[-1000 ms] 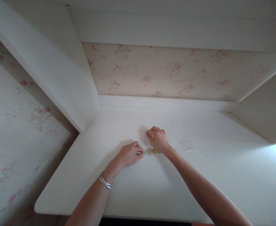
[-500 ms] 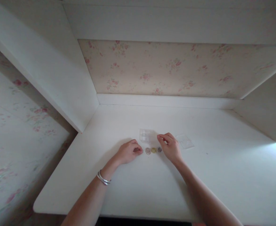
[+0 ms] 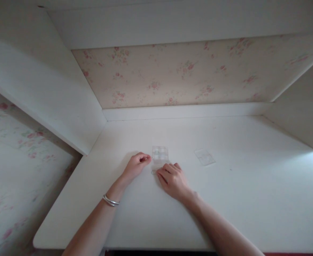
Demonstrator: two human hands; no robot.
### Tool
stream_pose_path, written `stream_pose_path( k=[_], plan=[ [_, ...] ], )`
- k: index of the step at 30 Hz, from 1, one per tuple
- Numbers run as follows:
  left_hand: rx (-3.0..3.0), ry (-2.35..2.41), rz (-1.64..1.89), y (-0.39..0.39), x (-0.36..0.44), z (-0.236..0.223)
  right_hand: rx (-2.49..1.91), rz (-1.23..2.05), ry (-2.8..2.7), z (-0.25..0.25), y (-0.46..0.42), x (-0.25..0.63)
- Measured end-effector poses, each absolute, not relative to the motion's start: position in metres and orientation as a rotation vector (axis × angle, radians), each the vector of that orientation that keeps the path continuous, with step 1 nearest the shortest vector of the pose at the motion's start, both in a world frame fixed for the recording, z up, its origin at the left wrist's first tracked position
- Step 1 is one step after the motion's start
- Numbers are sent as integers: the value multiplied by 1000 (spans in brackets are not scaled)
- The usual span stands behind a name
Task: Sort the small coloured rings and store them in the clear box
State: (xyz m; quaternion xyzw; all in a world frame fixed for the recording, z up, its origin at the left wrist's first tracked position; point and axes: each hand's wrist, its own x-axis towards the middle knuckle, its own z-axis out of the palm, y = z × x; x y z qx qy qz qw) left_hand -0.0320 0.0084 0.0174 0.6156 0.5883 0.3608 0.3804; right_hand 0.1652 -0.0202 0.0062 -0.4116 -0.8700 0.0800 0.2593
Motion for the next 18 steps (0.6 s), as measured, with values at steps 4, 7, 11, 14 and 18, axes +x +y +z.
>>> stream_pose_path(
  k=[4,7,11,14,18],
  plan=[
    [1595,1527,981,27,-18,19,-1104,126,-2467,9,-24,155],
    [1702,1522,997,44,-9,18,-1134,100,-2485,9,-23,154],
    [1841,1555,937,60,-2,15,-1140,99,-2486,8,-22,157],
    [1792,1587,946,63,-3,14,-1138,117,-2484,7,-22,159],
    [1606,1608,1056,51,-13,14,-1153,173,-2500,8,-22,158]
  ],
)
